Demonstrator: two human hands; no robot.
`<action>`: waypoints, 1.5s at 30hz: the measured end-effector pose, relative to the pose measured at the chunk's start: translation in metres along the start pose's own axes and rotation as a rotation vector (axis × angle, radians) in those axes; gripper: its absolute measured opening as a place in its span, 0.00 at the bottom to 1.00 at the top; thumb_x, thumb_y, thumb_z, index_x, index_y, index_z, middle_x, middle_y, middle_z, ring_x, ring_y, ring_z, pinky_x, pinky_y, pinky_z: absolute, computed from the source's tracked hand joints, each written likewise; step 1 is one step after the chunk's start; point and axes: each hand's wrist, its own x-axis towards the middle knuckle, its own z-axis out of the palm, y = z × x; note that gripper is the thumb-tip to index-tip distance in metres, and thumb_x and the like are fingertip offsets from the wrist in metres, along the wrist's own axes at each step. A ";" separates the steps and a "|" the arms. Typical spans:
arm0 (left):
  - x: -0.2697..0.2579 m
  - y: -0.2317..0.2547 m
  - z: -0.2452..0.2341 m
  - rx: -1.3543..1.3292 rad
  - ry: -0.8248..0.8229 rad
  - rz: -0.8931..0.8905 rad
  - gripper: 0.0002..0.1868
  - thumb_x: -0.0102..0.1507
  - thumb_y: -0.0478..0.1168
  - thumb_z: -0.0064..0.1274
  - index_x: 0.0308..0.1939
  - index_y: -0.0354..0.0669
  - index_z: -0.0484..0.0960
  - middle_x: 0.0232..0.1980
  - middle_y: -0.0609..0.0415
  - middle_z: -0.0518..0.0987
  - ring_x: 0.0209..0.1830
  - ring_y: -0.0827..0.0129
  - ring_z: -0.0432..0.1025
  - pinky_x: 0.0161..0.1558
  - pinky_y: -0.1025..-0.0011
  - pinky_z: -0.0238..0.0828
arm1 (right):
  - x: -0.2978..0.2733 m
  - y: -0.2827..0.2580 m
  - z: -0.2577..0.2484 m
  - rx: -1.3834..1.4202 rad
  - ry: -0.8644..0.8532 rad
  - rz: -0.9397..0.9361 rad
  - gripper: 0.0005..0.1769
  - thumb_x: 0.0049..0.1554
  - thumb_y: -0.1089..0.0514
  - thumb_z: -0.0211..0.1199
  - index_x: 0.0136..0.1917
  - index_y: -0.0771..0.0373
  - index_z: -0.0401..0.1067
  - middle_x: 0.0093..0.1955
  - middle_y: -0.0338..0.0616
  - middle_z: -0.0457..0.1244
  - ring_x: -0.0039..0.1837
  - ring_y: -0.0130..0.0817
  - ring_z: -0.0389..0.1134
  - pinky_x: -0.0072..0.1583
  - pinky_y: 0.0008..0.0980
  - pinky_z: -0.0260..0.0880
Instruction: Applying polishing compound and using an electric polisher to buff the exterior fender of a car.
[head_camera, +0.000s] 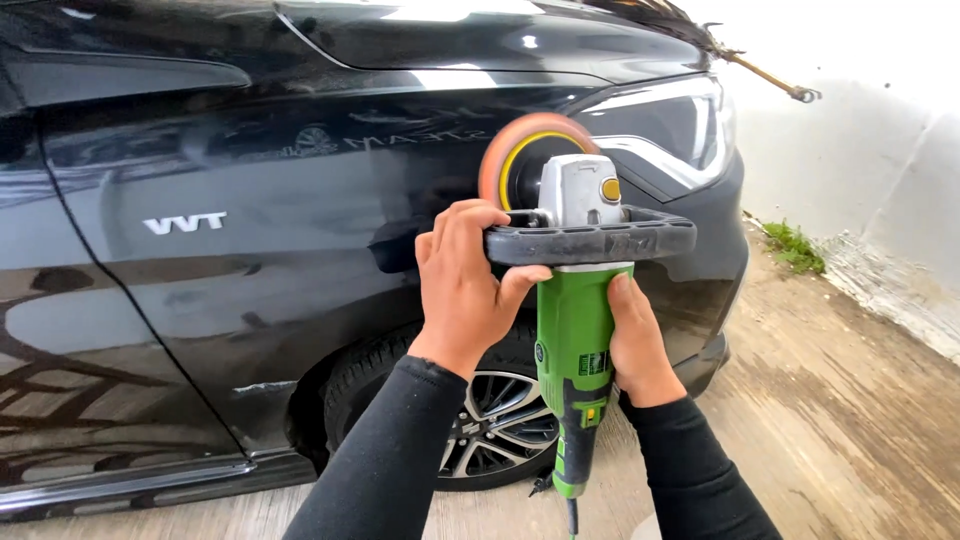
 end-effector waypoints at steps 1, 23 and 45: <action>0.000 -0.003 -0.006 0.006 0.003 -0.003 0.35 0.61 0.75 0.43 0.50 0.49 0.69 0.51 0.58 0.74 0.53 0.62 0.72 0.49 0.68 0.58 | -0.003 -0.007 0.010 0.001 -0.007 0.001 0.26 0.71 0.43 0.42 0.70 0.63 0.66 0.45 0.43 0.64 0.48 0.35 0.69 0.52 0.42 0.72; -0.047 -0.104 -0.135 -0.053 0.290 0.007 0.41 0.64 0.77 0.33 0.46 0.40 0.69 0.45 0.52 0.76 0.51 0.58 0.75 0.58 0.71 0.62 | -0.014 0.004 0.165 -0.210 -0.316 -0.131 0.29 0.64 0.37 0.52 0.64 0.62 0.70 0.45 0.48 0.66 0.49 0.38 0.69 0.56 0.52 0.73; -0.089 -0.127 -0.194 0.008 0.576 -0.098 0.42 0.67 0.76 0.26 0.47 0.34 0.63 0.42 0.44 0.73 0.49 0.57 0.72 0.61 0.63 0.67 | -0.038 -0.030 0.252 -0.412 -0.512 -0.071 0.42 0.59 0.32 0.57 0.77 0.57 0.58 0.57 0.63 0.69 0.66 0.63 0.68 0.65 0.64 0.67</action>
